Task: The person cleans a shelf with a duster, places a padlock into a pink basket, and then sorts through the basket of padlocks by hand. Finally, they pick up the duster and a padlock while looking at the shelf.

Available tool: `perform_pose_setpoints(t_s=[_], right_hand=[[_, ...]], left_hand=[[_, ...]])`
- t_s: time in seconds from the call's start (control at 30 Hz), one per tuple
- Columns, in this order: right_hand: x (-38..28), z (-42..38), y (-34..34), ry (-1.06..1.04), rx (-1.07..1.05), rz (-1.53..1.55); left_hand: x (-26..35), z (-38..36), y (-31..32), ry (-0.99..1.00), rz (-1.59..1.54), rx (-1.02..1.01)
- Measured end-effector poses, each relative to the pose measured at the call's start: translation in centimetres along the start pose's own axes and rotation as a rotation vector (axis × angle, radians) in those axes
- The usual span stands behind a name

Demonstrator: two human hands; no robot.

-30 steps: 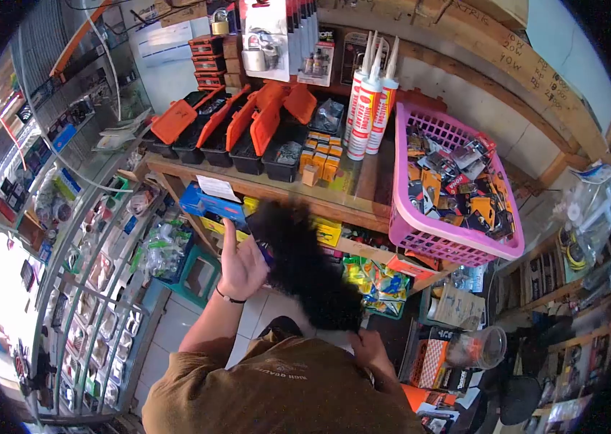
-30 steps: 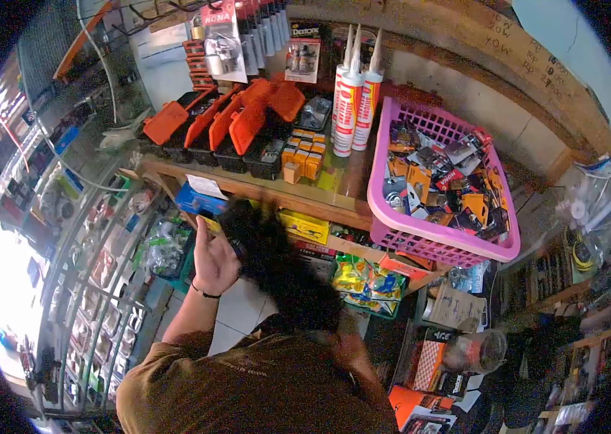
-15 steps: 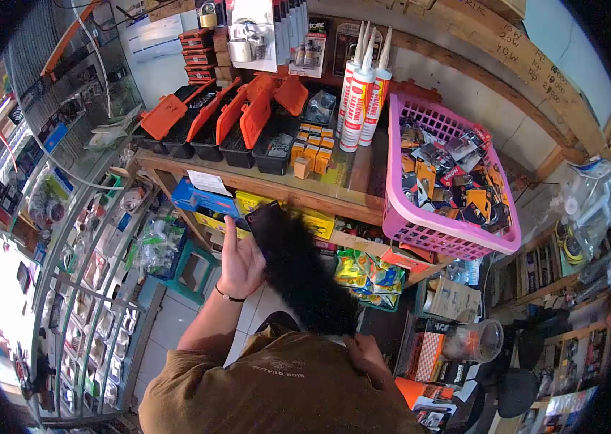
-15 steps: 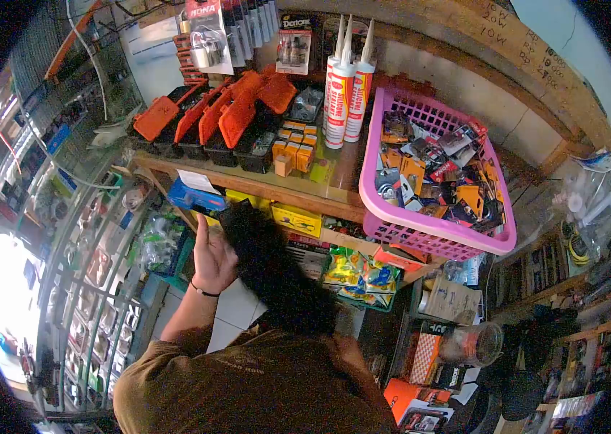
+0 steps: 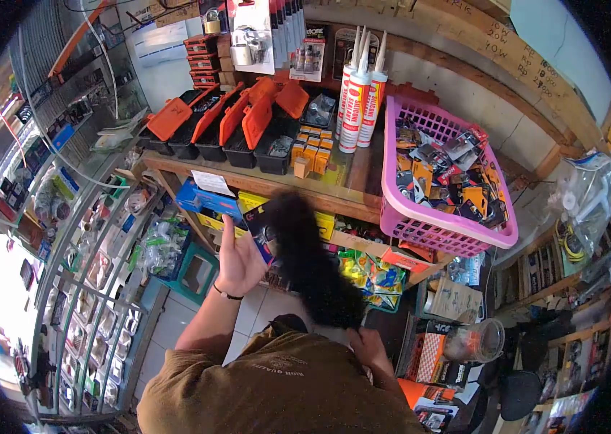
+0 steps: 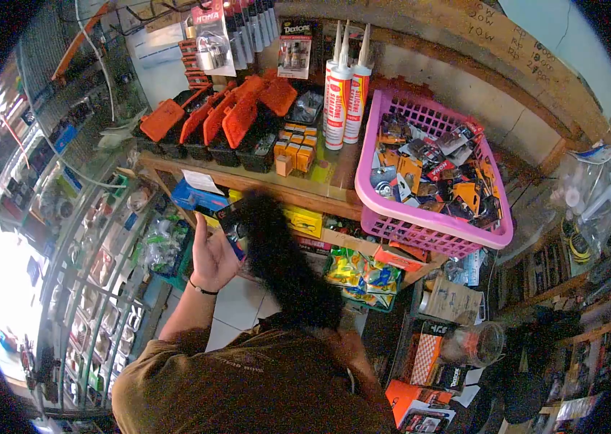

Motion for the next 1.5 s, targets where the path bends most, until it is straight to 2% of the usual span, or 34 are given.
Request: perform_pose_setpoints(t_s=[0.1, 0.17, 0.2, 0.27, 0.3, 0.4, 0.43, 0.6, 0.67, 0.7, 0.73, 0.8, 0.87, 0.93, 0.97, 1.0, 1.07, 1.13, 1.17, 1.2, 1.23, 1.27, 1.3, 1.33, 1.4, 1.43, 1.47, 1.5], right_hand=[[0.9, 0.0, 0.1, 0.008, 0.056, 0.112], [2.2, -0.2, 0.9, -0.154, -0.065, 0.007], [1.8, -0.3, 1.1, -0.152, -0.061, 0.016], [0.8, -0.3, 0.9, -0.083, 0.049, 0.204], [1.4, -0.3, 1.0, -0.084, 0.058, 0.204], [2.6, -0.2, 0.5, -0.203, -0.024, 0.051], [2.0, -0.4, -0.2, -0.155, -0.001, 0.095], [-0.1, -1.1, -1.6, -0.005, 0.102, 0.286], [-0.3, -1.3, -2.3, -0.248, 0.184, 0.135], [-0.2, -1.4, -2.4, -0.244, 0.196, 0.140], [0.0, -1.5, -2.5, -0.195, 0.208, 0.194], [0.1, -1.8, -2.3, -0.137, 0.227, 0.244], [0.0, -1.7, -2.1, -0.098, 0.150, 0.125], [1.4, -1.2, -1.5, -0.049, 0.159, 0.093], [2.1, -0.9, -1.1, -0.003, 0.164, 0.071], [2.3, -0.7, -0.8, -0.003, 0.160, 0.061], [2.3, -0.5, -0.1, 0.034, 0.151, 0.040], [1.3, -0.6, -0.2, 0.018, 0.082, -0.039], [0.5, -0.6, -0.5, 0.001, 0.084, 0.036], [-0.1, -0.5, -0.7, -0.016, 0.083, 0.110], [0.0, -0.2, -0.2, -0.016, 0.070, 0.096], [0.5, -0.1, 0.6, 0.079, 0.025, 0.169], [0.7, 0.1, 1.1, 0.176, -0.019, 0.239], [0.4, 0.4, 1.0, 0.177, -0.036, 0.223], [-0.4, 1.4, 0.7, 0.194, -0.238, -0.108], [-0.3, 1.8, 0.8, 0.191, -0.250, -0.124], [0.2, 2.0, 1.2, 0.214, -0.133, 0.011], [0.6, 2.1, 1.4, 0.242, -0.017, 0.147]], left_hand=[[0.1, -0.5, 0.3, -0.053, 0.037, -0.105], [0.1, -0.5, 0.7, -0.039, -0.130, -0.233], [0.2, -0.6, 1.0, -0.046, -0.122, -0.233], [0.2, -0.6, 1.3, 0.008, 0.031, -0.034], [0.2, -0.5, 0.6, -0.040, -0.022, -0.108], [-0.4, -0.3, 2.0, -0.043, 0.001, -0.146], [-0.4, -0.1, 2.1, -0.097, 0.038, -0.270], [-1.7, 1.3, 3.7, -0.126, -0.008, -0.217], [-2.1, 2.1, 3.9, -0.063, 0.068, -0.228], [-2.0, 2.4, 3.9, -0.215, 0.024, -0.468], [-2.1, 2.6, 4.0, -0.226, 0.026, -0.474], [-2.2, 2.7, 4.4, -0.192, 0.072, -0.208], [-2.4, 3.1, 4.4, -0.189, 0.054, -0.220], [-2.4, 3.7, 3.5, -0.211, 0.025, -0.355], [-2.2, 3.7, 3.5, -0.204, 0.083, -0.223], [-2.3, 3.9, 4.0, -0.194, -0.053, -0.119], [-2.2, 4.2, 3.5, -0.156, 0.038, -0.157], [-1.9, 4.8, 1.6, -0.138, -0.024, -0.310], [-1.9, 5.6, 0.6, -0.153, -0.100, -0.484], [-1.5, 5.4, 0.8, -0.141, -0.110, -0.478], [-1.1, 4.9, 1.3, -0.156, -0.147, -0.266], [-0.9, 4.6, 1.3, -0.172, -0.188, -0.052], [-0.9, 5.0, 0.2, -0.183, -0.187, -0.032], [-0.8, 5.3, -1.2, -0.171, -0.203, -0.021], [0.1, 5.6, -1.9, -0.189, -0.146, -0.439], [0.7, 4.8, -1.0, -0.127, -0.072, -0.132], [1.0, 4.6, -1.8, -0.187, -0.083, 0.012], [1.2, 4.7, -2.6, -0.168, -0.033, -0.083]])
Point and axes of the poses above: each hand's wrist, its own z-axis towards the middle knuckle, its own y-axis out of the palm, x = y × z, the point moved 1 cm from there along z, towards the middle knuckle, and after that the axes turned 3 degrees about y, right-handed, at the moved point
